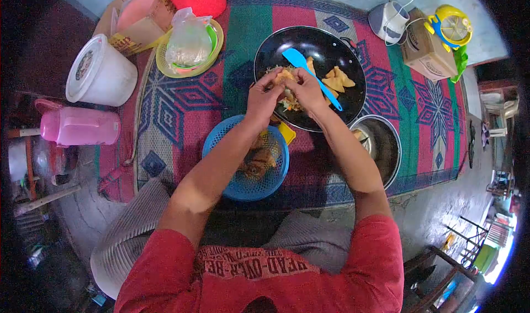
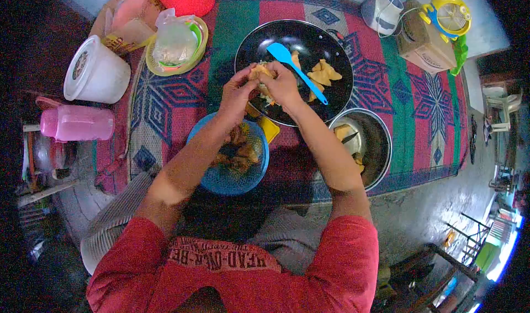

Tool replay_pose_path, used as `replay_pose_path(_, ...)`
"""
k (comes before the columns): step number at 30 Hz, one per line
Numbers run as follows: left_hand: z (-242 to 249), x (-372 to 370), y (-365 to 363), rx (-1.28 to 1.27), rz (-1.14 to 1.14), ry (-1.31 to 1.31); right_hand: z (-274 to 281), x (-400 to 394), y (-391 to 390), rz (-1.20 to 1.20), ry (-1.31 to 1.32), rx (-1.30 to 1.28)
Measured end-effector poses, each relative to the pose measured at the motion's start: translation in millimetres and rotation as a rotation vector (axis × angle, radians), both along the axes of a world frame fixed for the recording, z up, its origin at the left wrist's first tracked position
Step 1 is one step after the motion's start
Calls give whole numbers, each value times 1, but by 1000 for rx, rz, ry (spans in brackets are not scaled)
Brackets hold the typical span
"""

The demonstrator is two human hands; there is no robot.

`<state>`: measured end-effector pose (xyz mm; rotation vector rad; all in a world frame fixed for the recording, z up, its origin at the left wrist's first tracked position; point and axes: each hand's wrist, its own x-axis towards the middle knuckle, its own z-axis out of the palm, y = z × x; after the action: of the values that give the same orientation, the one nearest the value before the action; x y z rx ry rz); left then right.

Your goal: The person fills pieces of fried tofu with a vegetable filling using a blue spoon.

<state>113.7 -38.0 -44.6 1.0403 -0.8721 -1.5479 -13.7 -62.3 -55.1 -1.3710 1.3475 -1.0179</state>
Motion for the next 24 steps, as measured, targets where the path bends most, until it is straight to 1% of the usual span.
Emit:
replay_pose_path(3, -3, 0, -3, 24, 11, 51, 1, -2, -2, 70, -66, 77)
replay_pose_path(4, -3, 1, -5, 65, 18, 117, 4, -4, 0, 70, -67, 79)
replay_pose_path(5, -2, 3, -7, 105, 27, 181, 16, -4, 3, 109, -172, 111)
replay_pose_path(6, -1, 5, -9, 106, 30, 180, 23, -4, 4, 148, -277, 142)
replay_pose_path(7, 0, 6, -11, 106, 56, 205, 20, -4, 4, 151, -277, 142)
replay_pose_path(9, 1, 5, -11, 106, 81, 232, 13, -4, 5, 167, -93, -54)
replay_pose_path(13, -1, 2, -9, 86, 68, 211, 3, -4, 0, 70, -11, -1)
replay_pose_path(15, -6, 1, -8, 87, 62, 210, -8, -1, 0, 14, 95, -108)
replay_pose_path(16, -8, 1, -8, 70, 53, 191, -12, -3, 1, 13, 95, -107)
replay_pose_path(18, -9, 3, -8, 54, 46, 170, 3, 1, 6, 8, 291, -139)
replay_pose_path(19, -10, 4, -9, 70, 42, 222, 10, 0, 5, 8, 290, -139)
replay_pose_path(20, -8, 5, -8, 87, 39, 274, 16, -2, 5, 74, -29, 41)
replay_pose_path(21, -6, 7, -8, 88, 40, 273, 21, -3, 5, 139, -349, 221)
replay_pose_path(22, -4, 10, -8, 106, 28, 260, 24, -5, 4, 140, -350, 221)
replay_pose_path(24, 3, 10, -8, 122, 15, 249, 28, -8, 3, 99, -646, 395)
